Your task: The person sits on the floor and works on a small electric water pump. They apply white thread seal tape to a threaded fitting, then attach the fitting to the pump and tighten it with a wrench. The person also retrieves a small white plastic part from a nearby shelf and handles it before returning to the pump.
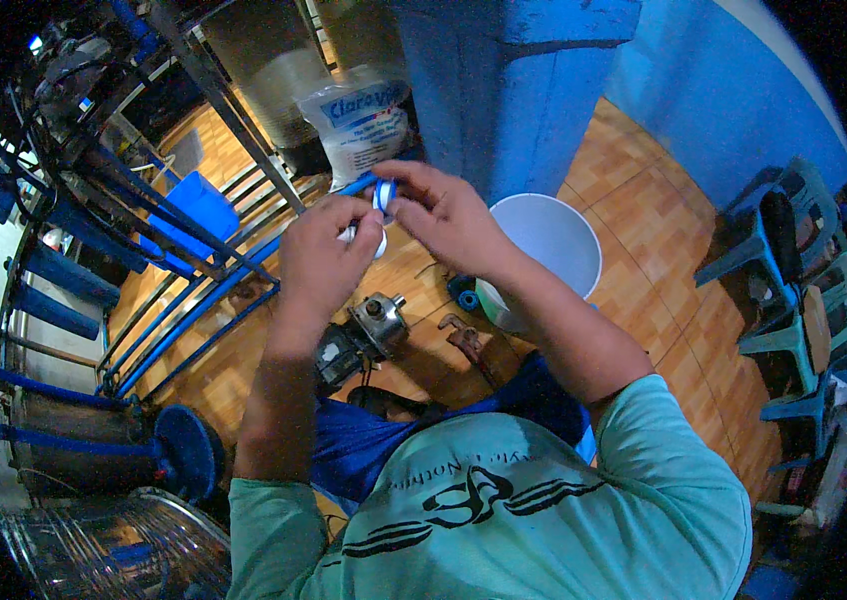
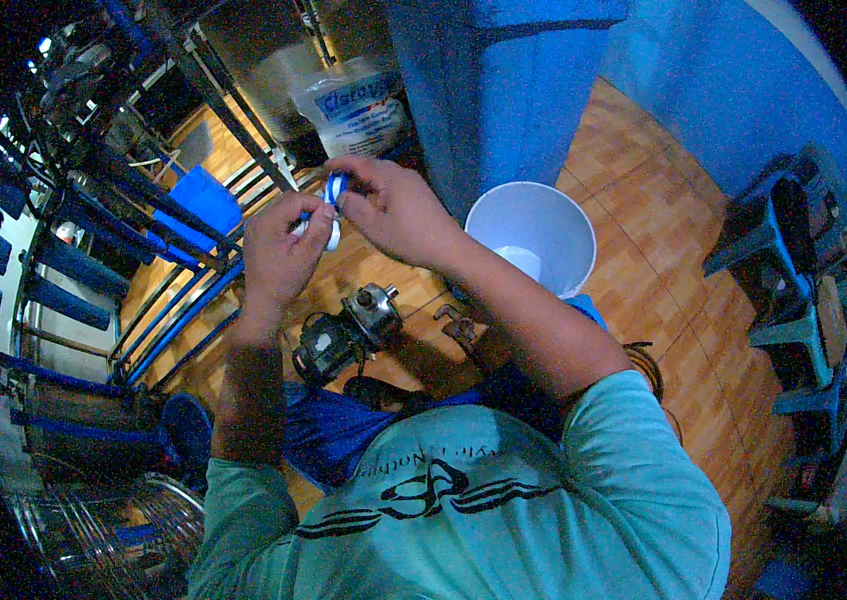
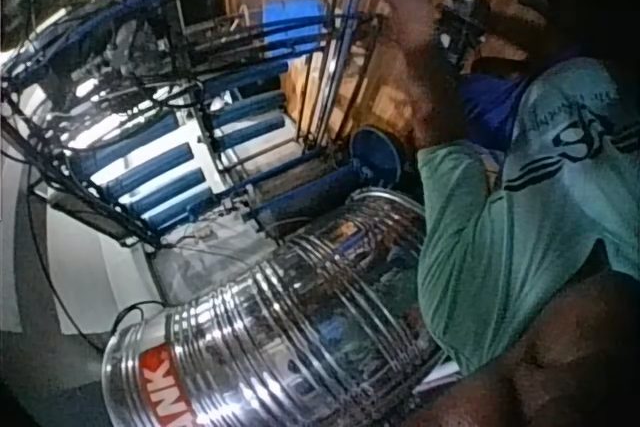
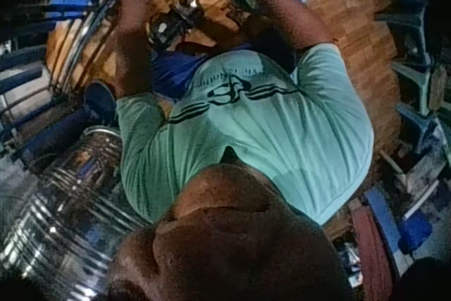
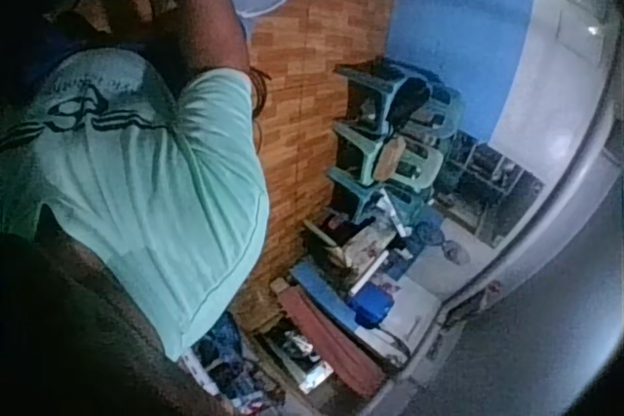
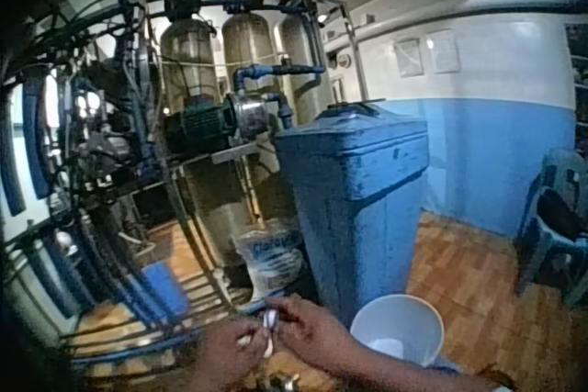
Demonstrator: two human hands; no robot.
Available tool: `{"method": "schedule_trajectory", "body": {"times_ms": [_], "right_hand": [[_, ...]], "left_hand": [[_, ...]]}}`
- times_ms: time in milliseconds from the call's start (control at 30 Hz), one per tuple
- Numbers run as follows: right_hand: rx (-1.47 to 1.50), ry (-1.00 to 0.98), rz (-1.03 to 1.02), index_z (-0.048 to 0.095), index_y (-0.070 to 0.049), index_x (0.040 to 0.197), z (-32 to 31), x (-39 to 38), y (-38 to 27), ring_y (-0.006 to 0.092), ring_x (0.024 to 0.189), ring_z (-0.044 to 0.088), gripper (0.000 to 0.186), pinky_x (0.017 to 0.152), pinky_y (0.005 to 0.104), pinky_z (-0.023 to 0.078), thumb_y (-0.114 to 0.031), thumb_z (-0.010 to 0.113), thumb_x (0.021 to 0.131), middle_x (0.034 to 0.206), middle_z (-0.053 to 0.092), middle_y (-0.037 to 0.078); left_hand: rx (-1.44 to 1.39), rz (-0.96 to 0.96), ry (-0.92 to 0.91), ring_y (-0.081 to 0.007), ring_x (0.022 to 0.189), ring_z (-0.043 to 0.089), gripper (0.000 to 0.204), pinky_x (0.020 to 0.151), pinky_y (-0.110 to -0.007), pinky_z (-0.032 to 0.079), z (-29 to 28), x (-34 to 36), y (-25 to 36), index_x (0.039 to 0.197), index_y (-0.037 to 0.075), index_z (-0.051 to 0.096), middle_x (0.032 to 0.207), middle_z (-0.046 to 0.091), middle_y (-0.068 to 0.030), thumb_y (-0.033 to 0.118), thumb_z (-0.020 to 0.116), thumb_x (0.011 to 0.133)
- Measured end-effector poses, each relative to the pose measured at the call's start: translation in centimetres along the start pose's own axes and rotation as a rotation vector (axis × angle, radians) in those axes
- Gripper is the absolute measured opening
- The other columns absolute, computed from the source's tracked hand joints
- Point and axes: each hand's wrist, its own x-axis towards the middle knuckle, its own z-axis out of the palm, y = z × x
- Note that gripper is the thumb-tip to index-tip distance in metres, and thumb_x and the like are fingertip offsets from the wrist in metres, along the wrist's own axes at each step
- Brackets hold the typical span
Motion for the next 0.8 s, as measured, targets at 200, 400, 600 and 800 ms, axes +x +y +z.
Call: {"method": "schedule_trajectory", "body": {"times_ms": [200, 400, 600, 800], "right_hand": [[0.790, 0.036, 0.415, 0.051, -0.007, 0.129, -1.4, 1.9, -1.3, 0.0183, 0.109, 0.063, 0.033, 0.084, 0.0322, 0.051, -0.017, 0.051, 0.098, 0.121, 0.066, 0.009], [0.861, -0.060, 0.439, 0.048, -0.011, 0.132, -2.7, 3.2, -3.8, 0.0223, 0.113, 0.061, 0.035, 0.084, 0.0387, 0.052, -0.022, 0.050, 0.099, 0.125, 0.064, 0.008], [0.825, -0.176, 0.416, 0.044, -0.012, 0.136, -3.3, 3.7, -4.8, 0.0252, 0.115, 0.060, 0.042, 0.085, 0.0405, 0.051, -0.027, 0.053, 0.097, 0.130, 0.061, 0.009], [0.856, -0.248, 0.389, 0.042, -0.011, 0.138, -3.1, 3.5, -5.0, 0.0247, 0.119, 0.058, 0.050, 0.086, 0.0423, 0.050, -0.034, 0.055, 0.096, 0.133, 0.059, 0.009]], "left_hand": [[0.065, 0.140, 0.213, -0.0277, 0.075, 0.066, 0.009, 0.068, -0.036, 0.053, 2.2, -2.4, 0.2, 0.083, 0.007, 0.067, 0.083, 0.068, -0.0110, 0.016, 0.069, 0.084], [0.013, 0.104, 0.157, -0.0275, 0.077, 0.065, 0.008, 0.070, -0.037, 0.053, 3.8, -4.8, -2.0, 0.086, 0.006, 0.067, 0.086, 0.068, -0.0110, 0.014, 0.068, 0.085], [-0.302, -0.223, 0.034, -0.0146, 0.079, 0.061, 0.013, 0.072, -0.030, 0.049, 2.8, -3.8, -4.6, 0.098, 0.005, 0.063, 0.089, 0.067, -0.0061, 0.016, 0.058, 0.093], [-0.563, -0.237, -0.060, -0.0102, 0.084, 0.054, 0.020, 0.078, -0.026, 0.045, 0.2, -0.9, -3.1, 0.111, 0.004, 0.058, 0.093, 0.060, -0.0017, 0.016, 0.048, 0.098]]}}
